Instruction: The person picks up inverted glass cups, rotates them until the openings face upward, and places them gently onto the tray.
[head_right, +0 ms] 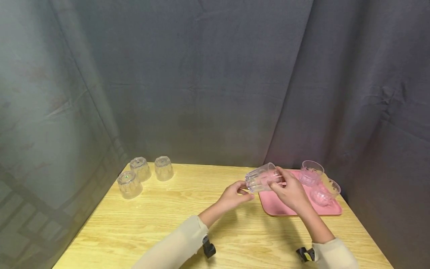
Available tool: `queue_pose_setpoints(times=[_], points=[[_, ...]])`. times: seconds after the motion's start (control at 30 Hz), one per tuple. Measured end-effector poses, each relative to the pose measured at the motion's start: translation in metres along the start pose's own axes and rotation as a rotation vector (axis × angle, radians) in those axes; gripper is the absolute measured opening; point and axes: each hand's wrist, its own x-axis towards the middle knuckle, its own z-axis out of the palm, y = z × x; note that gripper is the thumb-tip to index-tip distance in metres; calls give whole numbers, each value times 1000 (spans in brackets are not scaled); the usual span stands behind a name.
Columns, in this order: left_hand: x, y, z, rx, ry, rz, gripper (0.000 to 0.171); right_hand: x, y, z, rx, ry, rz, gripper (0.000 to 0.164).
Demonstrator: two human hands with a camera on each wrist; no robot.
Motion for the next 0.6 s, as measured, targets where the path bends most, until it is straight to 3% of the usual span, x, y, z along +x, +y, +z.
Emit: queue_pose_setpoints(times=[0.37, 0.6], points=[[19, -8, 28, 235, 70, -107, 44, 14, 22, -10, -82, 17, -4, 68], [26, -16, 45, 307, 89, -158, 37, 26, 40, -11, -119, 44, 5, 70]])
